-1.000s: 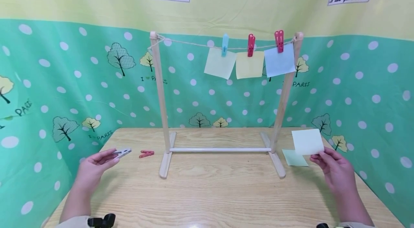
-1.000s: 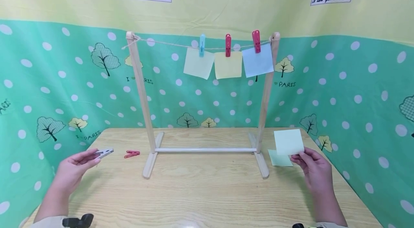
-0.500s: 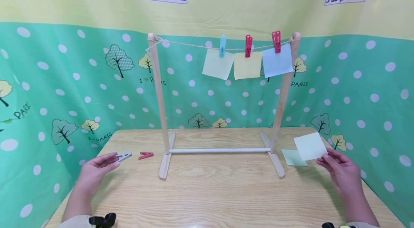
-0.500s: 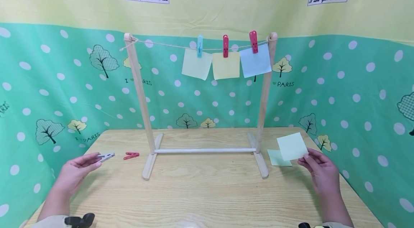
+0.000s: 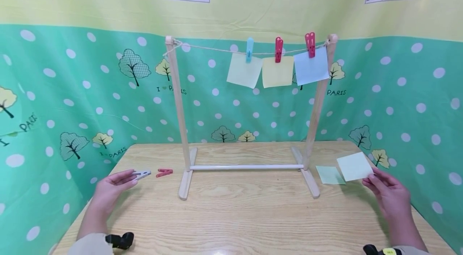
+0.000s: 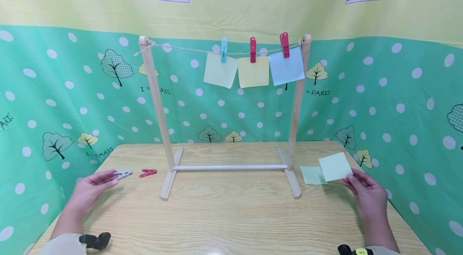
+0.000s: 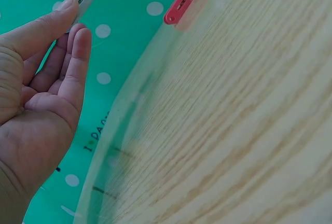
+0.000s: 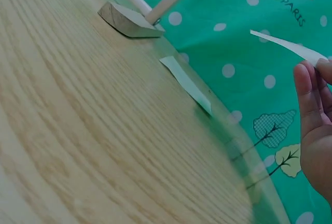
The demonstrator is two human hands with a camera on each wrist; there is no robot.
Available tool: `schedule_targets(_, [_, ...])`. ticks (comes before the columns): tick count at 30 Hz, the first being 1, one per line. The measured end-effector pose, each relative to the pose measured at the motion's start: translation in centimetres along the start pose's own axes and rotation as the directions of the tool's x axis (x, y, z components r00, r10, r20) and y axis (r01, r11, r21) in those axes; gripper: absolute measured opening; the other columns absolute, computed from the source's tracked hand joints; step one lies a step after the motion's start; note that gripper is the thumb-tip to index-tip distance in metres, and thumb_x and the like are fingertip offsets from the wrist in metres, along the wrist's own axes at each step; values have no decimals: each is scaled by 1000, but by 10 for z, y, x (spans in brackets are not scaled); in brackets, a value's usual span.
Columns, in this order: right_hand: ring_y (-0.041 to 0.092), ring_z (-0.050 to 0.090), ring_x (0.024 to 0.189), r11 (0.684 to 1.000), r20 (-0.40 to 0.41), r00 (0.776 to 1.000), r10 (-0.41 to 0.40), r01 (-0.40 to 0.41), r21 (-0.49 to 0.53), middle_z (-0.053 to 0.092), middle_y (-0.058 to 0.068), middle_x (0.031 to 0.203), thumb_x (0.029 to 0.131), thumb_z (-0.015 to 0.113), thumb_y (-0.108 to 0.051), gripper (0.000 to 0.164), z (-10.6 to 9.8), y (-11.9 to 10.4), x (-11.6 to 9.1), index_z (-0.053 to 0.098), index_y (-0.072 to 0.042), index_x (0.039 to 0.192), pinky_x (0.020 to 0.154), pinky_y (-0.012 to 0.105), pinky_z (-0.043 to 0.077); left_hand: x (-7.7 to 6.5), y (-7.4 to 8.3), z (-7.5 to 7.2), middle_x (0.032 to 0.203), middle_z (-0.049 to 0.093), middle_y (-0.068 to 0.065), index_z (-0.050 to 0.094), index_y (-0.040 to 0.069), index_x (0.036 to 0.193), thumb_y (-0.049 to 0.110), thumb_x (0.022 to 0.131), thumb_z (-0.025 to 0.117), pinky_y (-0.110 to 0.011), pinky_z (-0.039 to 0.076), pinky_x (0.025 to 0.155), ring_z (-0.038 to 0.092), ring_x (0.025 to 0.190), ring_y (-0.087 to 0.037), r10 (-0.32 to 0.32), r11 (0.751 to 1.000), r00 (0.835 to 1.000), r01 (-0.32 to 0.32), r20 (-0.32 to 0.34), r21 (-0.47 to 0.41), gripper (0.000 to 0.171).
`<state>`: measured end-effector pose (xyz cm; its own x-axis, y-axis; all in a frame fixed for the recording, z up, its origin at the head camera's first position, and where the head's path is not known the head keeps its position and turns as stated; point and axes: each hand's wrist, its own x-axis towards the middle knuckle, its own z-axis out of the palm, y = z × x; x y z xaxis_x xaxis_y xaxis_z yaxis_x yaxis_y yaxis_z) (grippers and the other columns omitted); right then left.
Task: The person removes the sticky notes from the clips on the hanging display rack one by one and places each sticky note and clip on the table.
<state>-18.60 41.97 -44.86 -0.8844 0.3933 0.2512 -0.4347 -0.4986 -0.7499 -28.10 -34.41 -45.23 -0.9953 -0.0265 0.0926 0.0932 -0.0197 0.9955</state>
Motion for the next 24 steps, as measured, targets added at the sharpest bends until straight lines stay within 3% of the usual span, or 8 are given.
schedule_targets(7, [23,73,75,999,-66,997,38,-40,-24,73,10,95,88,60,16,30,-12,2,5,71,0,110,73,31,58,5,-6,-1,98,73,9,64,2,126,0,84,74,-16,53,81,66,92,-1,-32,998,999,32,3,46,43])
schedule_targets(15, [20,72,76,994,-119,990,78,-85,-61,73,8,93,88,62,13,28,-21,6,8,74,-4,107,73,28,58,14,-11,-1,99,72,13,61,6,130,8,84,77,-14,52,83,65,93,2,-89,985,996,91,-21,147,48])
schedule_targets(19, [20,72,77,992,-122,988,95,-104,-73,73,7,92,88,64,11,27,-26,8,9,75,-6,106,73,27,58,19,-16,-2,99,71,14,54,0,134,11,83,78,-14,51,82,65,92,3,-89,977,995,95,-44,191,57])
schedule_targets(24, [19,72,77,988,-127,986,111,-124,-93,73,7,90,88,65,9,26,-33,11,9,74,-6,107,74,26,58,24,-22,-3,96,72,14,52,-5,135,7,86,75,-11,50,80,65,89,5,-78,976,994,91,-73,195,56])
